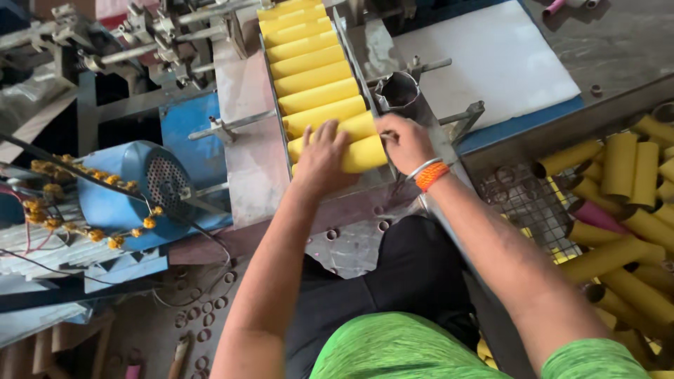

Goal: The person picks up yellow cylindrical objects from a wire basket and places them into a machine. The person handles the cylinders one at a time, moving them from the basket to the machine's input area.

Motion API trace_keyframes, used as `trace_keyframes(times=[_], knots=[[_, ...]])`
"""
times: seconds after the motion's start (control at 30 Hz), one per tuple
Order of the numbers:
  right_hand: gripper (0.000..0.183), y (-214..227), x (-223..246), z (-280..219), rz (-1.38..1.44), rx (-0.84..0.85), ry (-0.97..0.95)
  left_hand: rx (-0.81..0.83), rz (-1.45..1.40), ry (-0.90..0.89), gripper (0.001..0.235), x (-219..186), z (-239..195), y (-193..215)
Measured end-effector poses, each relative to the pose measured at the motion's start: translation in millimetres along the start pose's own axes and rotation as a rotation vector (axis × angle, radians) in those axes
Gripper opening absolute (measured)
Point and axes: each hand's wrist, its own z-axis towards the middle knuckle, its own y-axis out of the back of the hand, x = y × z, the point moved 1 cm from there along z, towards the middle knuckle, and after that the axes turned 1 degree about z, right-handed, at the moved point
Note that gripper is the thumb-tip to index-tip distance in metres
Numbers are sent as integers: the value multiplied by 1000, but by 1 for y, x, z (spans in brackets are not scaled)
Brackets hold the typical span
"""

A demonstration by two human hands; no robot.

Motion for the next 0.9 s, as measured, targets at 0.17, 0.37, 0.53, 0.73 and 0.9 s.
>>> trace_keyframes(times=[0.17,0.37,0.53,0.73,0.9], knots=[[16,43,-3,-12,-35,-18,-40,61,183,2,86,20,-10,-9],[18,136,-72,-164,-120,-60,-482,-60,116,-95,93,-19,-8,4],[40,146,-136,-345,-427,614,-933,-127,-301,-438,76,-123,15,-19],[40,143,-133,-450,-599,411,-966,226,-493,-536,64,-257,40,-74],[33,141,-135,-427,-760,722,-791,386,-394,-265,36,-273,42,-86]])
